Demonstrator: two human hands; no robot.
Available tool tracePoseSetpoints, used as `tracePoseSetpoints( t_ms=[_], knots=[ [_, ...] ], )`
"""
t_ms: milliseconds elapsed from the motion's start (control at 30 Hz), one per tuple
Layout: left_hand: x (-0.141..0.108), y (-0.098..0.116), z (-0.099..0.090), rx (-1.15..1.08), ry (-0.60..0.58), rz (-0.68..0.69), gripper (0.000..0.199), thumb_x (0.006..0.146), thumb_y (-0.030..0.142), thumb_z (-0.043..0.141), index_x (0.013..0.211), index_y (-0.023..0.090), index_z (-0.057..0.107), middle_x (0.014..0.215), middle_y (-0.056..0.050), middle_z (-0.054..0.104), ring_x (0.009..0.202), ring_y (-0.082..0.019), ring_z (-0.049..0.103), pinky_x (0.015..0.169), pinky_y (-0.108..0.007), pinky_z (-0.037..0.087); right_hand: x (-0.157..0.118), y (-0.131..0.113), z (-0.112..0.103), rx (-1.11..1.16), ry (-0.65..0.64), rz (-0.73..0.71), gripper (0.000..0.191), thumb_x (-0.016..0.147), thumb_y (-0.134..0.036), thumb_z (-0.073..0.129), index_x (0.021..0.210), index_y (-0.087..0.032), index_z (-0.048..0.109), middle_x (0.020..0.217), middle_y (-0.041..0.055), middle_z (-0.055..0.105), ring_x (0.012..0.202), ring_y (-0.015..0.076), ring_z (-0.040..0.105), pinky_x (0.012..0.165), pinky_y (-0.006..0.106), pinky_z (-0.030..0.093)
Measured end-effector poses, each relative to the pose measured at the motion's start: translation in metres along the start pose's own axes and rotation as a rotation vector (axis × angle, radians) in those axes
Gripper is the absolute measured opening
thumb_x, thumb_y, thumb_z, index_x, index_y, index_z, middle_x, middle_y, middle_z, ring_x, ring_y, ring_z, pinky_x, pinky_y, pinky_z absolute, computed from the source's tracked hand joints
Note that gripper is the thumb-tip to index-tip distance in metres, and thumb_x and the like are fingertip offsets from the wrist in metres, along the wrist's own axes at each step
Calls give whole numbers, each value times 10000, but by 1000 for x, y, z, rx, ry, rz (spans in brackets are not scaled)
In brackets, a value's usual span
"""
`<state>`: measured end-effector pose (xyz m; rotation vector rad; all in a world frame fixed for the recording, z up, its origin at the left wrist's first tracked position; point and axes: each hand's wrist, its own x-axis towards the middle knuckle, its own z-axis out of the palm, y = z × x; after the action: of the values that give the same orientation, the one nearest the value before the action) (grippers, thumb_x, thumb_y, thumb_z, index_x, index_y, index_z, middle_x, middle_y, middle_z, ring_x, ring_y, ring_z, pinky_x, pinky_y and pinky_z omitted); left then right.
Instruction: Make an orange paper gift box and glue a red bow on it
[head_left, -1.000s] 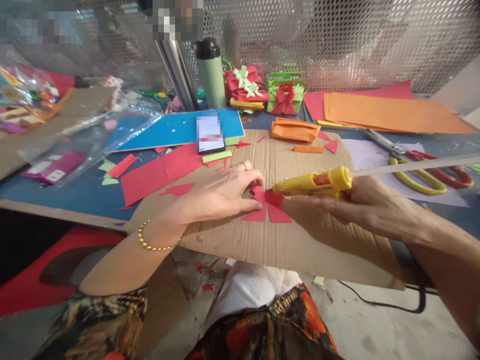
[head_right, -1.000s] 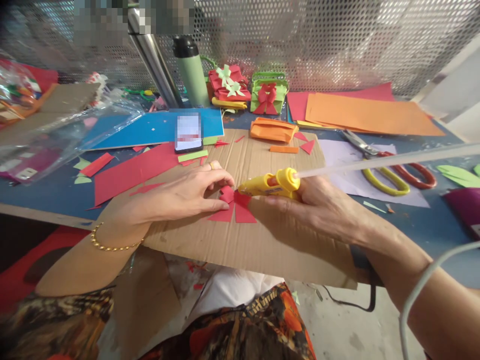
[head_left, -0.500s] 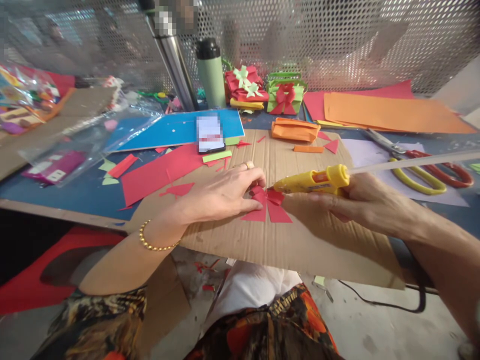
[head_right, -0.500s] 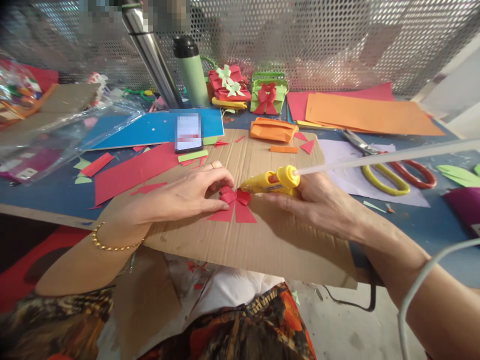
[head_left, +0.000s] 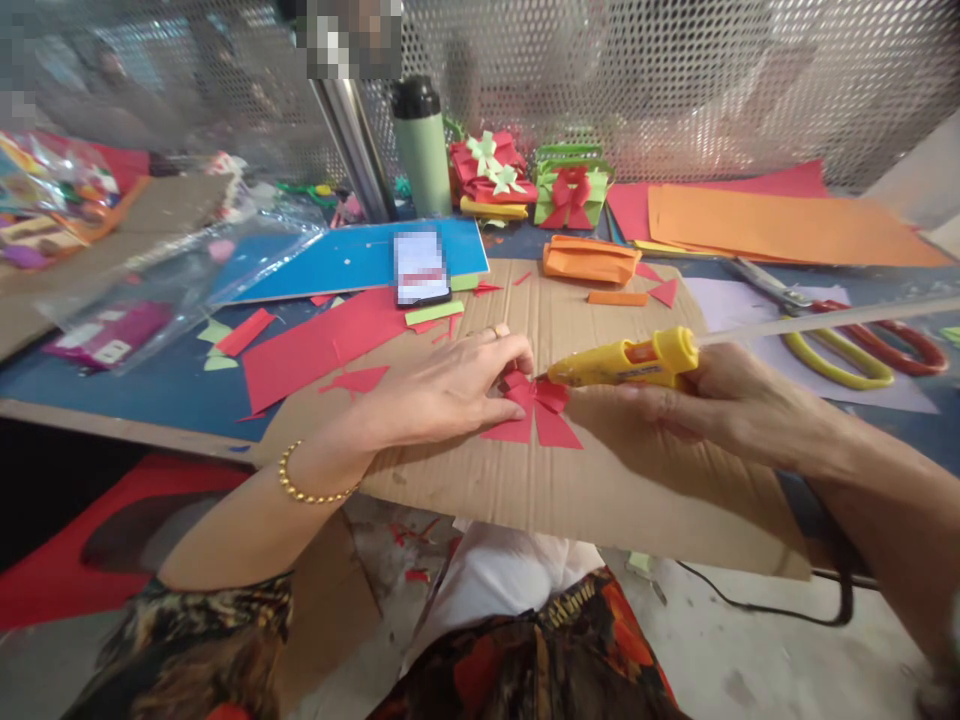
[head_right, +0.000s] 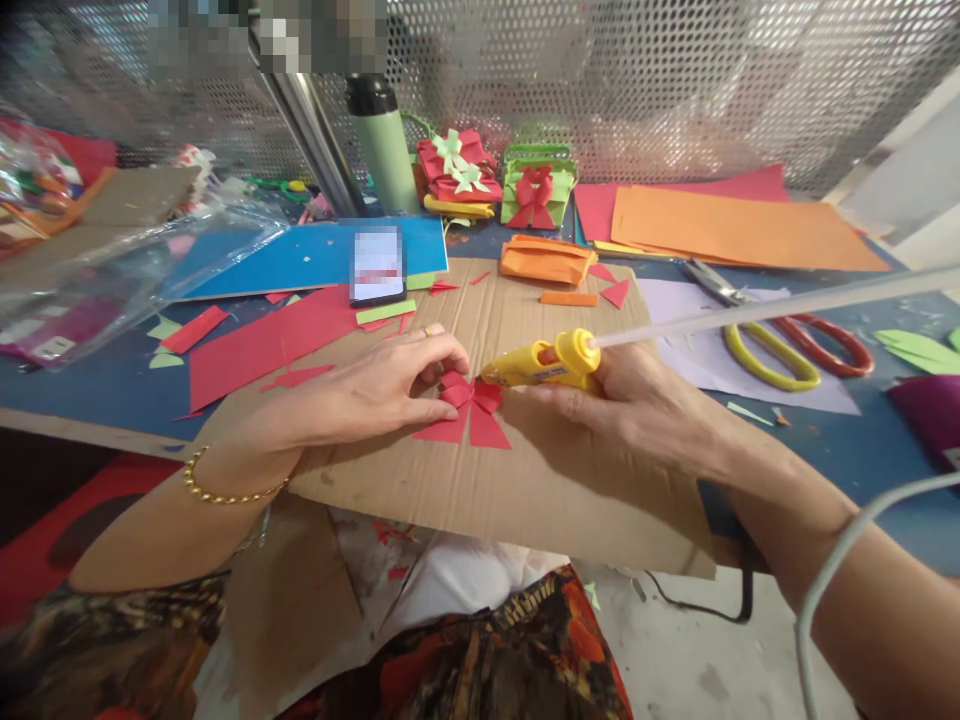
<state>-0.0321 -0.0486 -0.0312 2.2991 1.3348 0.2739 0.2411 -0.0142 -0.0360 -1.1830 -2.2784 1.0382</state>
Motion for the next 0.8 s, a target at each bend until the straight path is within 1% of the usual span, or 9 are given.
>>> tracePoseSetpoints(
  t_ms=[67,133,233,300,467,567,633,733,800],
  knots=[
    [0,0,0,4,3,-3,134,910,172,586,1036,213,569,1037,-30,583,871,-179,551,752,-324,392,-1,0,0,24,-42,20,488,885,-725,639,795,-245,651,528,-25,456,499,148,431,424,282,358],
    [0,0,0,8,1,-8,130,904,162,586,1026,208,573,1043,-35,584,885,-180,557,757,-323,394,-1,-1,0,57,-62,17,481,899,-714,637,830,-239,653,529,-34,445,505,143,425,446,280,369],
    [0,0,0,16,-6,-13,122,901,158,589,1014,203,576,1055,-43,589,903,-182,563,764,-322,398,-1,-4,0,102,-42,-17,475,890,-706,659,867,-232,657,529,-40,437,551,160,469,508,291,428],
    [0,1,-1,18,-9,-12,121,903,167,592,1019,203,578,1062,-45,591,914,-185,566,772,-324,402,-1,-4,-1,114,-35,-32,487,885,-719,667,859,-233,651,514,-42,431,559,167,479,518,294,436],
    [0,1,-2,21,-16,-18,126,905,205,607,1028,208,579,1090,-47,601,948,-194,580,797,-332,411,-4,2,-1,109,-34,-8,506,903,-727,662,819,-230,625,501,-50,444,478,122,383,437,274,326],
    [0,0,-1,31,1,-23,178,904,213,614,1079,218,580,1109,-46,616,965,-198,585,809,-337,417,-4,4,-1,50,-51,64,576,871,-790,630,811,-218,640,523,-44,444,474,116,375,403,264,279],
    [-1,-1,-1,38,18,-22,213,904,210,614,1113,223,571,1111,-43,626,967,-197,587,815,-338,420,-3,5,-1,13,-58,94,622,847,-831,609,796,-211,641,534,-43,432,477,111,366,397,258,268],
    [-2,0,-3,29,20,-20,254,901,198,615,1147,228,560,1097,-36,632,932,-186,591,793,-329,421,-1,7,-1,-29,-31,85,666,829,-871,584,716,-215,589,524,-39,431,474,106,367,407,261,275],
    [-3,2,-6,35,-1,-17,205,916,208,611,1119,228,582,1086,-33,630,915,-181,592,783,-323,424,-1,8,-1,-50,-34,95,678,833,-878,574,688,-216,568,525,-27,458,476,111,391,418,270,294]
  ],
)
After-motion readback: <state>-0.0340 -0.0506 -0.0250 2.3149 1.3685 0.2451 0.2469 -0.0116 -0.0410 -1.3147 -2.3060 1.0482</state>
